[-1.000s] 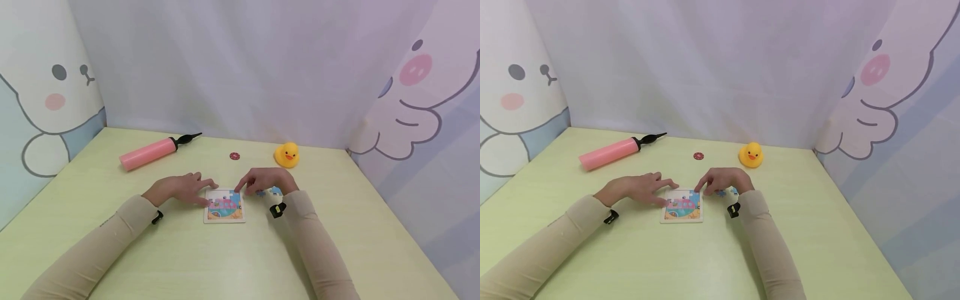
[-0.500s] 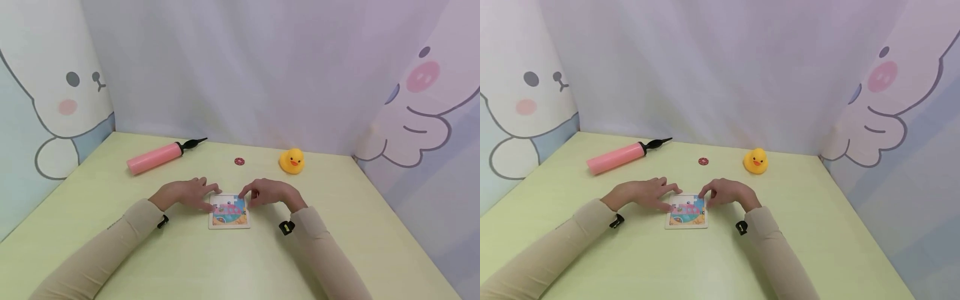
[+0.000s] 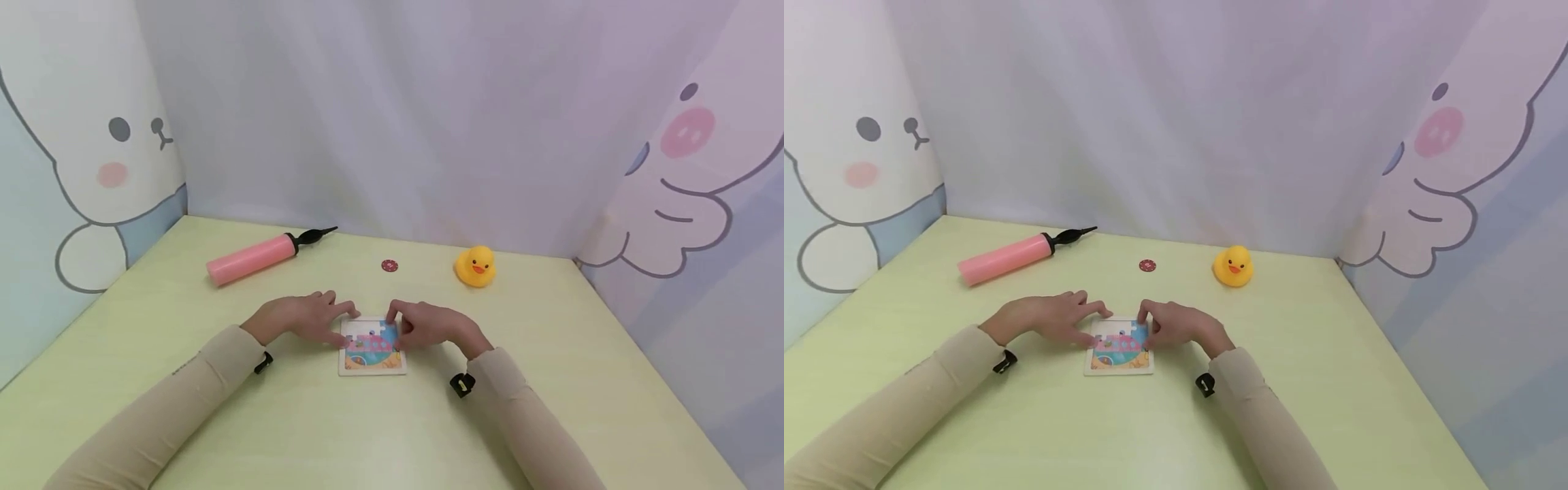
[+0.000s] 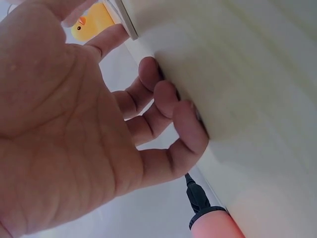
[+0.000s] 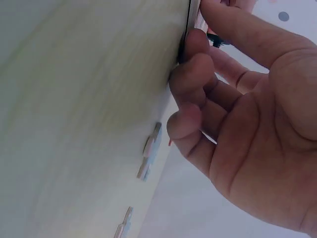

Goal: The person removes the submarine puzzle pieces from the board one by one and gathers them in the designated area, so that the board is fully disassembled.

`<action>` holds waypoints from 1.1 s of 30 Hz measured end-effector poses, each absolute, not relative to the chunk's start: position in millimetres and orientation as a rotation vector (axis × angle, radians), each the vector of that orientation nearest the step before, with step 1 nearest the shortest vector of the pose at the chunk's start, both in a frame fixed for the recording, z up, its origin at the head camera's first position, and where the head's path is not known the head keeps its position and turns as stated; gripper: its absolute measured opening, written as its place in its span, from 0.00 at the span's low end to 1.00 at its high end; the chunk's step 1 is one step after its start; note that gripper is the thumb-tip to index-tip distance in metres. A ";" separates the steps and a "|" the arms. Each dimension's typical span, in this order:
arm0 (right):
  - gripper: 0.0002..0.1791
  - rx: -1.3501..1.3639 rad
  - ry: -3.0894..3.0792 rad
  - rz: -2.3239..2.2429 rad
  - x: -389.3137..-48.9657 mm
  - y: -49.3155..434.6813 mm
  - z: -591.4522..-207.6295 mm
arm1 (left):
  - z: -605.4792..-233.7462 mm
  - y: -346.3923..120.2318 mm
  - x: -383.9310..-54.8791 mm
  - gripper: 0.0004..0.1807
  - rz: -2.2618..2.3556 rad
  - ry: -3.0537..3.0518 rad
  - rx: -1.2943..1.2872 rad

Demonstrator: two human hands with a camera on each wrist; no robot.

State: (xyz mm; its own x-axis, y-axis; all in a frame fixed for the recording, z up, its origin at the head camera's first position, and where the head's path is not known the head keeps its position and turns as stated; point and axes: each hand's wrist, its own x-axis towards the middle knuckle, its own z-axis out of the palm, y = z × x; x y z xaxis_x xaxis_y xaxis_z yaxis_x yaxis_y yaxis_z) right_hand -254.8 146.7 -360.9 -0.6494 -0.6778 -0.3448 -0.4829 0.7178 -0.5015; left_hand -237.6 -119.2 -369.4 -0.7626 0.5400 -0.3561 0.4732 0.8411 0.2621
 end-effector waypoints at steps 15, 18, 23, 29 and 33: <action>0.23 -0.854 2.413 -0.457 -254.0 142.1 -357.0 | -364.7 -119.6 -238.1 0.30 0.217 2.578 0.794; 0.23 -0.836 2.413 -0.471 -253.9 143.4 -358.1 | -365.8 -118.5 -238.4 0.30 0.220 2.579 0.789; 0.24 -0.836 2.390 -0.530 -254.3 144.2 -359.8 | -366.6 -117.8 -237.9 0.30 0.211 2.579 0.785; 0.20 -0.921 2.419 -0.545 -255.3 143.1 -357.2 | -365.7 -117.7 -238.9 0.30 0.202 2.585 0.799; 0.13 -0.982 2.457 -0.560 -258.5 143.4 -358.6 | -365.9 -117.6 -240.0 0.30 0.207 2.581 0.806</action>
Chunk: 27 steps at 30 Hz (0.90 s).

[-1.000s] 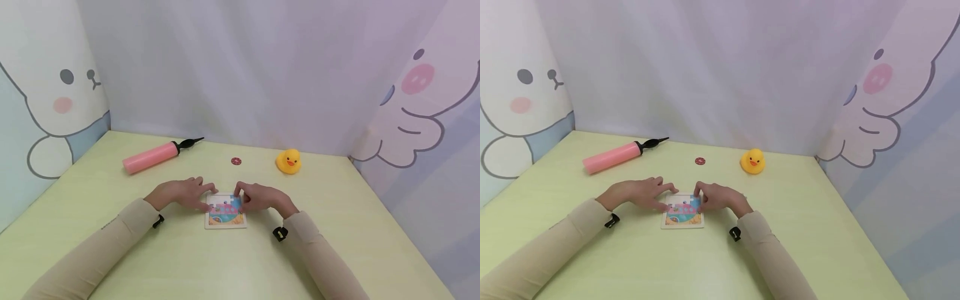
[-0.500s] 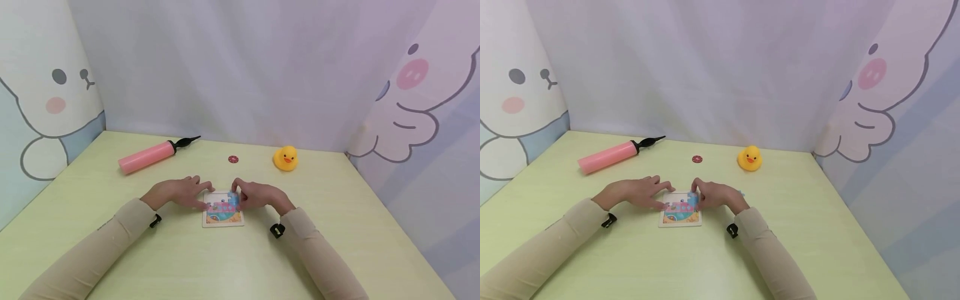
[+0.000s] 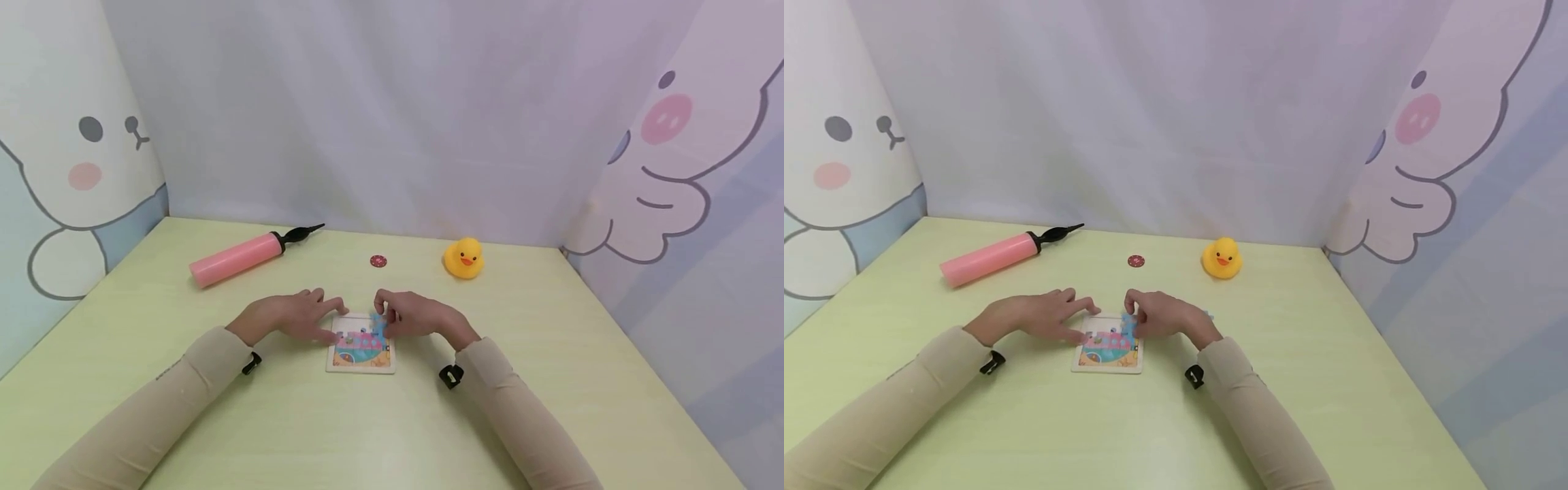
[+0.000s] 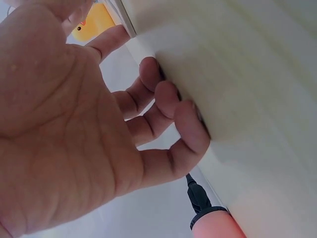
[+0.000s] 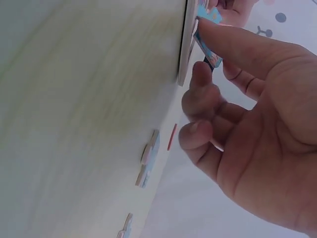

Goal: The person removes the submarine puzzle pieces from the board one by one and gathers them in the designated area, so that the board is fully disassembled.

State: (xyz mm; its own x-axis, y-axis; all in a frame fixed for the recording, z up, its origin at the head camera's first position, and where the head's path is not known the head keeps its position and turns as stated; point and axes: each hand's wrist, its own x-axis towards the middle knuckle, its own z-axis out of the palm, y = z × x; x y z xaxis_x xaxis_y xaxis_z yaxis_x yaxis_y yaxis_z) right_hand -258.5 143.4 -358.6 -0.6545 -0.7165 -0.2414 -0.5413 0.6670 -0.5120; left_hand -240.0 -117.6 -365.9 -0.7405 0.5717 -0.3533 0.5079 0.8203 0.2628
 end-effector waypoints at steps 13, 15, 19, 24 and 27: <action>0.05 -1.161 2.446 -0.637 -271.4 162.0 -342.5 | -363.8 -115.9 -240.8 0.30 0.195 2.584 0.805; 0.04 -1.159 2.448 -0.644 -272.3 166.7 -338.5 | -364.1 -116.1 -240.6 0.30 0.205 2.583 0.807; 0.04 -1.161 2.473 -0.651 -274.5 176.2 -331.7 | -364.6 -117.5 -239.5 0.30 0.216 2.587 0.809; 0.04 -1.120 2.492 -0.661 -276.9 188.8 -325.9 | -364.9 -118.9 -238.4 0.31 0.218 2.580 0.817; 0.04 -1.086 2.513 -0.675 -279.0 197.7 -321.6 | -366.1 -119.3 -239.1 0.30 0.216 2.585 0.829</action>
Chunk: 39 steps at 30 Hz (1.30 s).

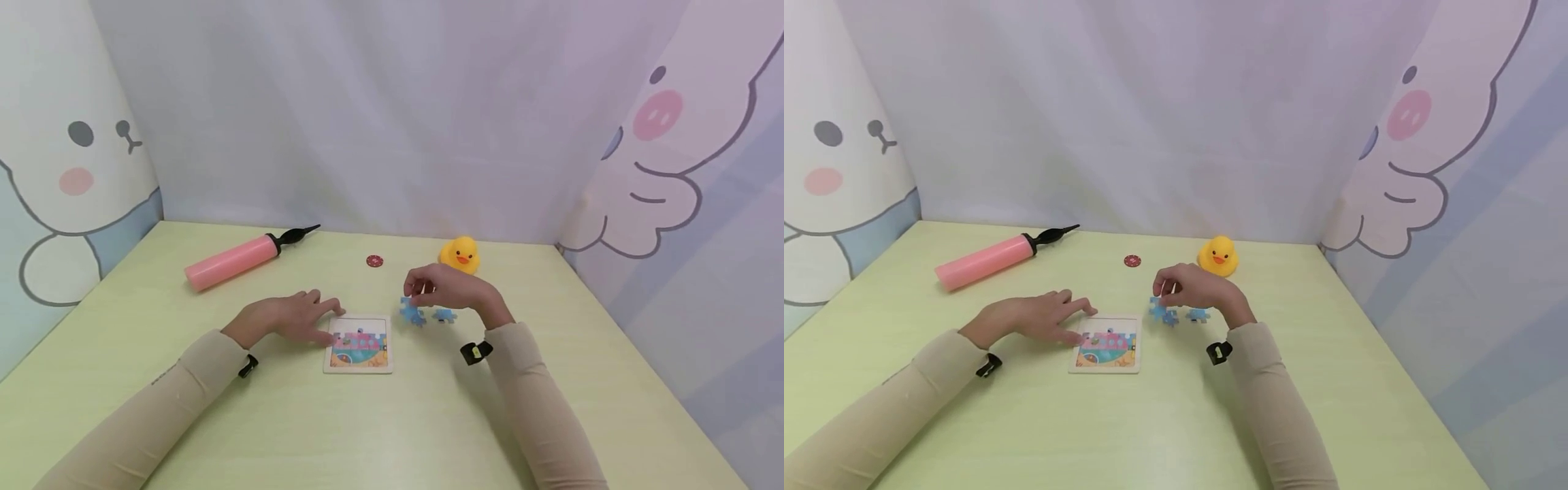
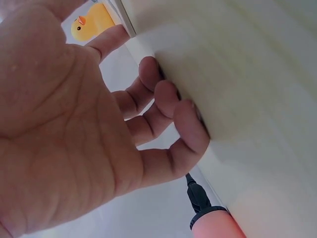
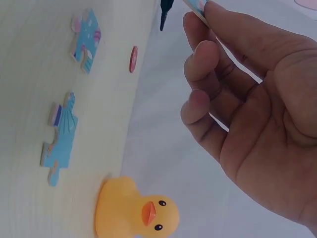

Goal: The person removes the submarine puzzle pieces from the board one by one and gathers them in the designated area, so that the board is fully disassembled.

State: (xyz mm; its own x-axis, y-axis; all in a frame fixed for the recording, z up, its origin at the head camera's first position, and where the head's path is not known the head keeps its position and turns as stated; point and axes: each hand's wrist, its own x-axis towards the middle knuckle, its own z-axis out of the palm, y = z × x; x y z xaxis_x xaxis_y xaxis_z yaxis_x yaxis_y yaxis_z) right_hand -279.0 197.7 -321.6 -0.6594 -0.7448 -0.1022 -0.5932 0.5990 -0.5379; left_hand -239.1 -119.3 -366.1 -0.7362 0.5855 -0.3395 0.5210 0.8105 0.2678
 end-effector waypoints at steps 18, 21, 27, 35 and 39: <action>0.05 -0.842 2.569 -0.772 -285.0 253.3 -301.2 | -365.0 -121.1 -241.9 0.31 0.226 2.587 0.826; 0.05 -0.817 2.560 -0.784 -286.9 260.8 -300.9 | -364.8 -121.6 -242.0 0.30 0.225 2.587 0.833; 0.05 -0.722 2.514 -0.805 -288.9 274.8 -305.4 | -364.4 -122.0 -241.4 0.30 0.232 2.584 0.820; 0.06 -0.662 2.450 -0.806 -296.3 291.5 -319.8 | -365.6 -121.2 -241.0 0.30 0.233 2.582 0.825; 0.06 -0.624 2.420 -0.805 -299.2 297.2 -327.7 | -366.7 -121.6 -240.7 0.30 0.236 2.576 0.815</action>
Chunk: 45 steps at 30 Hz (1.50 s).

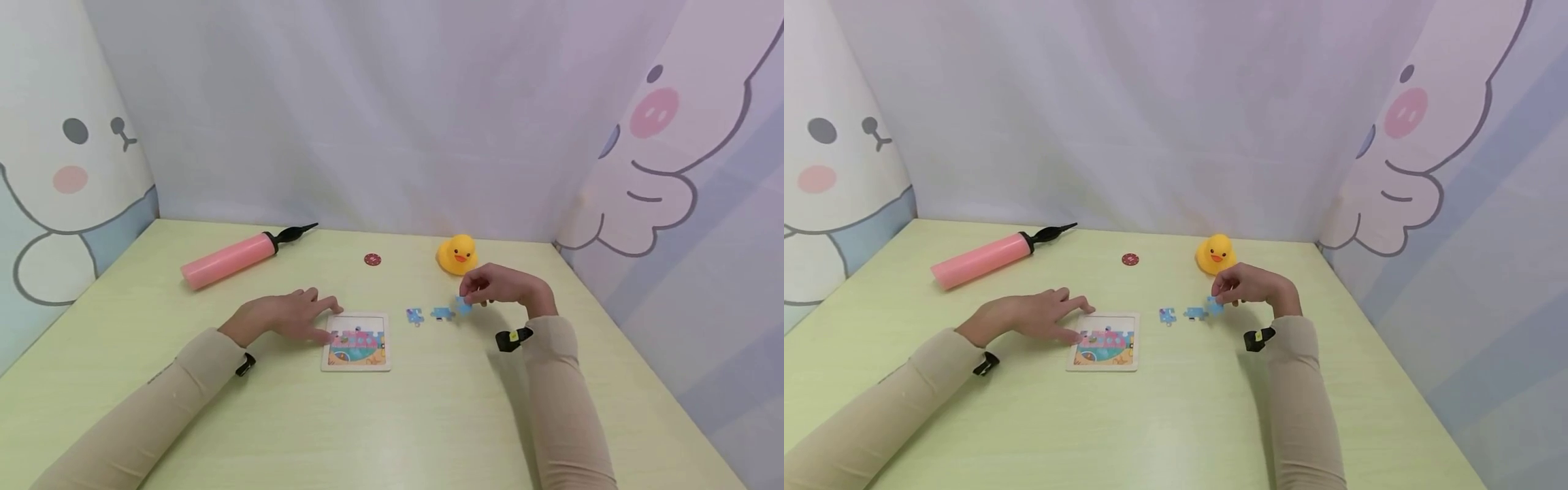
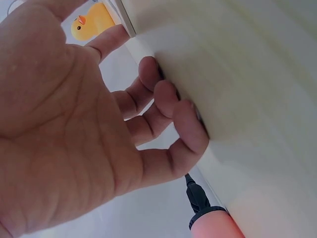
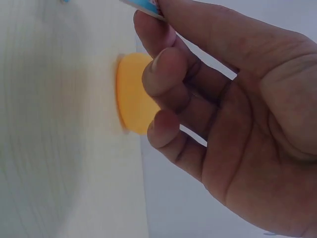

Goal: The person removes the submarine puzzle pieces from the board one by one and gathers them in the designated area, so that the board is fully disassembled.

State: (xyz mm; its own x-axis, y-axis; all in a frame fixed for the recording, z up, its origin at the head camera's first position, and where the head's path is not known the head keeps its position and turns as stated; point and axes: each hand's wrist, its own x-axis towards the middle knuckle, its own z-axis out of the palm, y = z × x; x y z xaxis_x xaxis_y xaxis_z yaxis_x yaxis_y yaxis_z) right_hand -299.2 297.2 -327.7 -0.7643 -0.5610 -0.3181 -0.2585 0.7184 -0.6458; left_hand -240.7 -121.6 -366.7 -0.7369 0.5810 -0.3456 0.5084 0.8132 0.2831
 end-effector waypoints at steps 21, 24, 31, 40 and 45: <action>0.05 -0.393 2.442 -0.675 -304.8 307.0 -347.4 | -370.1 -122.5 -243.6 0.30 0.226 2.572 0.820; 0.06 -0.396 2.445 -0.654 -305.2 308.0 -349.9 | -370.5 -122.3 -243.6 0.30 0.227 2.566 0.827; 0.07 -0.345 2.471 -0.649 -306.0 305.9 -351.7 | -368.6 -123.3 -242.4 0.30 0.213 2.573 0.845; 0.06 -0.329 2.465 -0.656 -307.0 305.4 -349.7 | -368.0 -124.1 -243.8 0.31 0.218 2.577 0.838; 0.07 -0.317 2.451 -0.660 -306.8 305.5 -348.9 | -368.9 -124.9 -244.6 0.31 0.218 2.572 0.828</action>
